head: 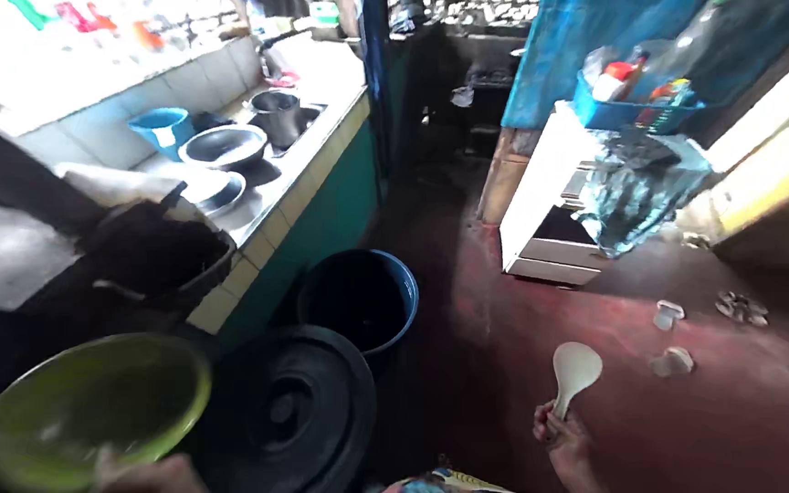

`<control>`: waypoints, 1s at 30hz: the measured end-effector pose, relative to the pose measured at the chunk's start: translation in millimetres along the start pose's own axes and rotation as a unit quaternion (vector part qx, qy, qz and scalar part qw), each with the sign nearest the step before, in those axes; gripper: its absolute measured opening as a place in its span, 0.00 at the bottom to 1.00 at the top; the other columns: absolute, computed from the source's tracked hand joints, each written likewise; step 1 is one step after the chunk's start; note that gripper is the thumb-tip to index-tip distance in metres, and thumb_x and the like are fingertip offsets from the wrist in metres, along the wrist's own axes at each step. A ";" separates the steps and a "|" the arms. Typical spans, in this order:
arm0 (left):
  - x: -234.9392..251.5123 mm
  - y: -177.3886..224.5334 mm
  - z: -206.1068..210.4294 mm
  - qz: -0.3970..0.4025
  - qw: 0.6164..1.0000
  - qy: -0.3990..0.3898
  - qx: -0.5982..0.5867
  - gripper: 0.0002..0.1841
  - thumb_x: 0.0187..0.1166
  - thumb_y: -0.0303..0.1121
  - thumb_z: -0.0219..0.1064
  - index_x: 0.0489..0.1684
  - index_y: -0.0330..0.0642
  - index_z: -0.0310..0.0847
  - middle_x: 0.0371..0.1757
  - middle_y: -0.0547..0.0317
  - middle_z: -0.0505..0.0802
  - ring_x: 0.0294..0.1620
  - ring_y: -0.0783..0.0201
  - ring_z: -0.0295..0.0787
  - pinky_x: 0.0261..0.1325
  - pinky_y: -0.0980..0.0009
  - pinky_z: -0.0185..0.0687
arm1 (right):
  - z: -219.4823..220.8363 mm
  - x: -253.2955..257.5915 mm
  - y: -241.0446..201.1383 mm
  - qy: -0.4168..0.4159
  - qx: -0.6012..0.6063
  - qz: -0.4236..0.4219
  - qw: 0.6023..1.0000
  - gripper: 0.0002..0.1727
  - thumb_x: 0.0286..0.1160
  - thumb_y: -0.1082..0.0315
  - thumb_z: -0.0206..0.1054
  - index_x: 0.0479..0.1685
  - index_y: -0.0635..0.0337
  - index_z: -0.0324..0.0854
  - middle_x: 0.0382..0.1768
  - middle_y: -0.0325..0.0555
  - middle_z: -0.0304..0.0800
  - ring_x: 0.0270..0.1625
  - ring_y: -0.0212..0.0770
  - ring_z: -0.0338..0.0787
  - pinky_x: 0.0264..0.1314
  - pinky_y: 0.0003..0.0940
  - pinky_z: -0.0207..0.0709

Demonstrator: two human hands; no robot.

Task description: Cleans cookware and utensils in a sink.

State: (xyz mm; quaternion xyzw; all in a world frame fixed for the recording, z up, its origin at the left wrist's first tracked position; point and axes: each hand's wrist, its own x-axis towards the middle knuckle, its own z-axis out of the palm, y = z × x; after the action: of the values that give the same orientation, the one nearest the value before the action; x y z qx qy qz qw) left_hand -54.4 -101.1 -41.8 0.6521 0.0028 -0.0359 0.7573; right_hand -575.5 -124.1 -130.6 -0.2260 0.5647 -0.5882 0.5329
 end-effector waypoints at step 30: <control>-223.5 -118.7 585.9 -0.214 0.862 -0.455 -0.061 0.22 0.95 0.38 0.35 0.73 0.38 0.68 0.51 0.58 0.91 0.50 0.69 0.91 0.54 0.67 0.89 | 133.2 457.9 -146.9 -0.090 -0.202 0.128 0.967 0.16 0.90 0.72 0.46 0.57 0.70 0.80 0.19 0.31 0.76 0.10 0.19 0.59 0.11 0.15 0.54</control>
State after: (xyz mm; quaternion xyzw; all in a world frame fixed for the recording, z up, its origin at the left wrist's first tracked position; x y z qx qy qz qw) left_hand -309.2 -686.0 -59.9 0.4992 -0.1997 -0.4896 0.6865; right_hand -665.6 -614.7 -116.9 -0.3071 0.6456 -0.3660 0.5958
